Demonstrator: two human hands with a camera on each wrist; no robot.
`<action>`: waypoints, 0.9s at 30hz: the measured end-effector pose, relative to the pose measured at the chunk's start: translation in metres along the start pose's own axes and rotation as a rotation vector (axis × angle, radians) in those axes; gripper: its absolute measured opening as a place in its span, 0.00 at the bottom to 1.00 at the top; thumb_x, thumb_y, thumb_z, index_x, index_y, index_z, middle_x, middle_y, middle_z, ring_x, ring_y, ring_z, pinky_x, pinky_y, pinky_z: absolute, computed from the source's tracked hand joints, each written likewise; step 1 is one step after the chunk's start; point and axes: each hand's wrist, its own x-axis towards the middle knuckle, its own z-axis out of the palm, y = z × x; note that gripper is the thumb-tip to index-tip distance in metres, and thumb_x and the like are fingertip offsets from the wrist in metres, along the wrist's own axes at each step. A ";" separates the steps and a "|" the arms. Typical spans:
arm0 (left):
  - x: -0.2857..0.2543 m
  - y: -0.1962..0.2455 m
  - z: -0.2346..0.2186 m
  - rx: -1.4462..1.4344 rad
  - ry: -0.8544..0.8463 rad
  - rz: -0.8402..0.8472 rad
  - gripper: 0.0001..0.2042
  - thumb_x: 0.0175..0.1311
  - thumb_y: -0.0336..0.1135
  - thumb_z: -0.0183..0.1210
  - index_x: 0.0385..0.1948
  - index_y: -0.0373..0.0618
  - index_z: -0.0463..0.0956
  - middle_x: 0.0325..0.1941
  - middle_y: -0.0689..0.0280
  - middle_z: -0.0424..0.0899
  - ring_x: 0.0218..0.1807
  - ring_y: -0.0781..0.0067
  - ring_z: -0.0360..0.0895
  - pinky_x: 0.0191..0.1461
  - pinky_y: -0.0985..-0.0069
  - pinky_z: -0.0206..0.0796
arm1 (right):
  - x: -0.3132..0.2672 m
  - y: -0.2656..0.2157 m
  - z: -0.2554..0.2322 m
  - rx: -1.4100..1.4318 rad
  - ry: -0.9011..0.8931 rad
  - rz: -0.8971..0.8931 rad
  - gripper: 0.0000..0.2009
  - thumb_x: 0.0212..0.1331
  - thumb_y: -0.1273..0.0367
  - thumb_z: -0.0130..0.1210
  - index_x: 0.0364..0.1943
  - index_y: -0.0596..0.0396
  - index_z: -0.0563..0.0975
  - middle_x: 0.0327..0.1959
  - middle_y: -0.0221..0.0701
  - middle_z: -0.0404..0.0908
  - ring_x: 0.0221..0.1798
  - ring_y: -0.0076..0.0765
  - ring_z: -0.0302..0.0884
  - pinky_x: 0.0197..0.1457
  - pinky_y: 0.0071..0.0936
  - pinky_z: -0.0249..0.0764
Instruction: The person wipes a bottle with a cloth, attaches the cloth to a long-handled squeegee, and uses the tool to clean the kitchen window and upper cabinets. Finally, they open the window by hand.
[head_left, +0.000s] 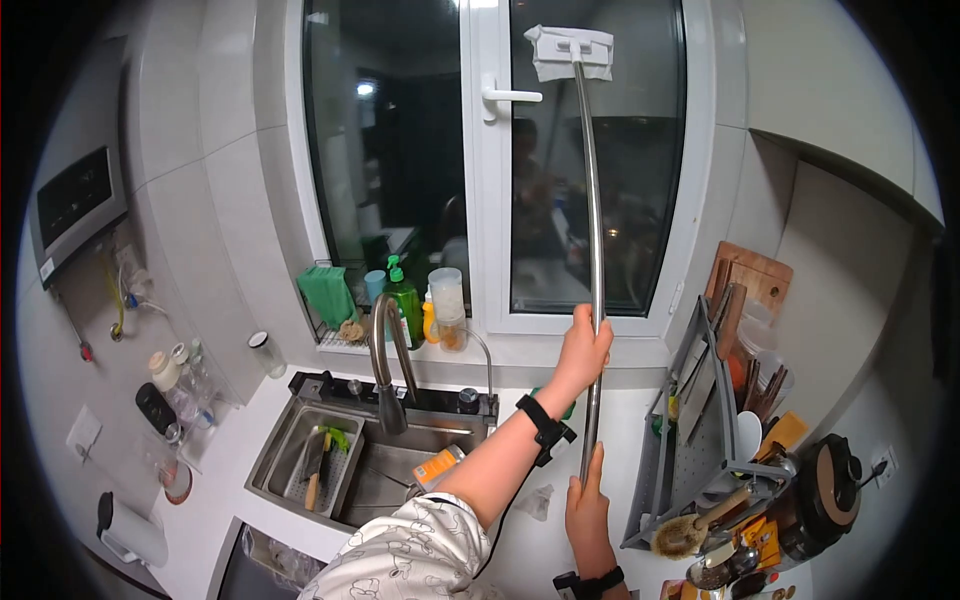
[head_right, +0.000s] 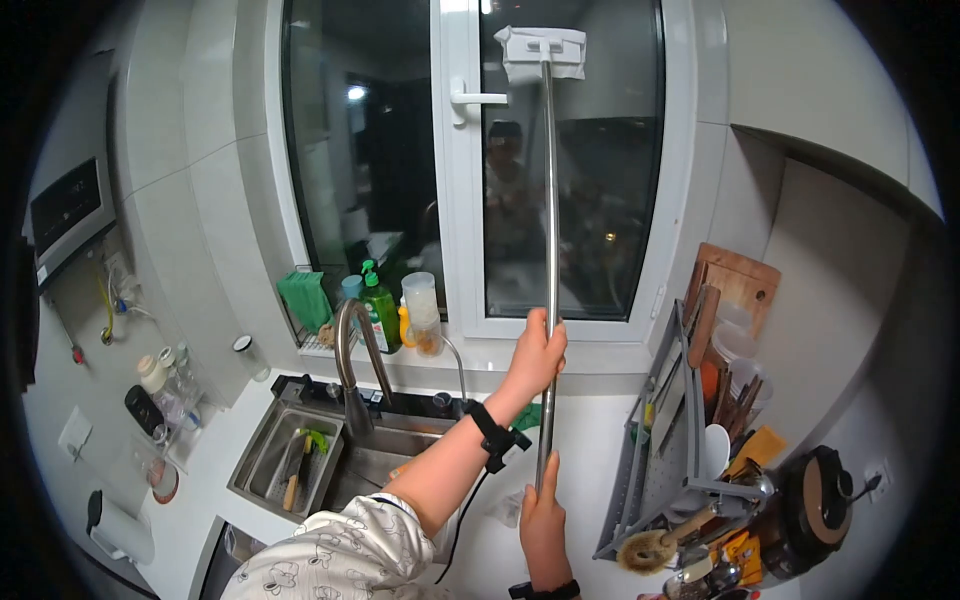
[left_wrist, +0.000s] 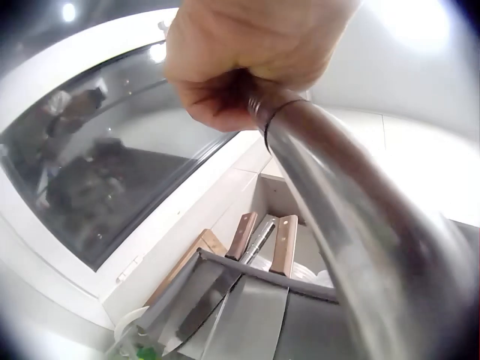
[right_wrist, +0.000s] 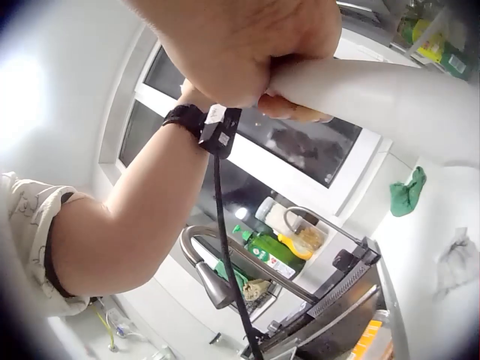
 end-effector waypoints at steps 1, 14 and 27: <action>-0.010 -0.005 0.001 0.004 0.013 -0.004 0.10 0.63 0.34 0.45 0.39 0.38 0.58 0.18 0.66 0.68 0.14 0.79 0.67 0.15 0.78 0.60 | -0.006 0.007 -0.002 0.002 -0.017 0.017 0.32 0.60 0.71 0.43 0.66 0.46 0.42 0.24 0.55 0.74 0.29 0.61 0.74 0.28 0.42 0.68; -0.149 -0.090 0.019 0.080 -0.212 -0.424 0.14 0.62 0.35 0.45 0.36 0.34 0.51 0.18 0.52 0.72 0.16 0.58 0.73 0.19 0.67 0.65 | -0.127 0.166 0.013 -0.163 -0.203 0.123 0.29 0.60 0.67 0.45 0.65 0.47 0.48 0.26 0.58 0.72 0.27 0.63 0.71 0.29 0.48 0.64; -0.253 -0.124 0.034 0.075 -0.661 -0.815 0.22 0.65 0.43 0.44 0.39 0.29 0.49 0.20 0.51 0.74 0.19 0.63 0.77 0.21 0.74 0.69 | -0.242 0.175 -0.034 -0.266 -0.284 0.354 0.27 0.63 0.60 0.42 0.64 0.48 0.51 0.18 0.50 0.70 0.18 0.54 0.65 0.21 0.44 0.58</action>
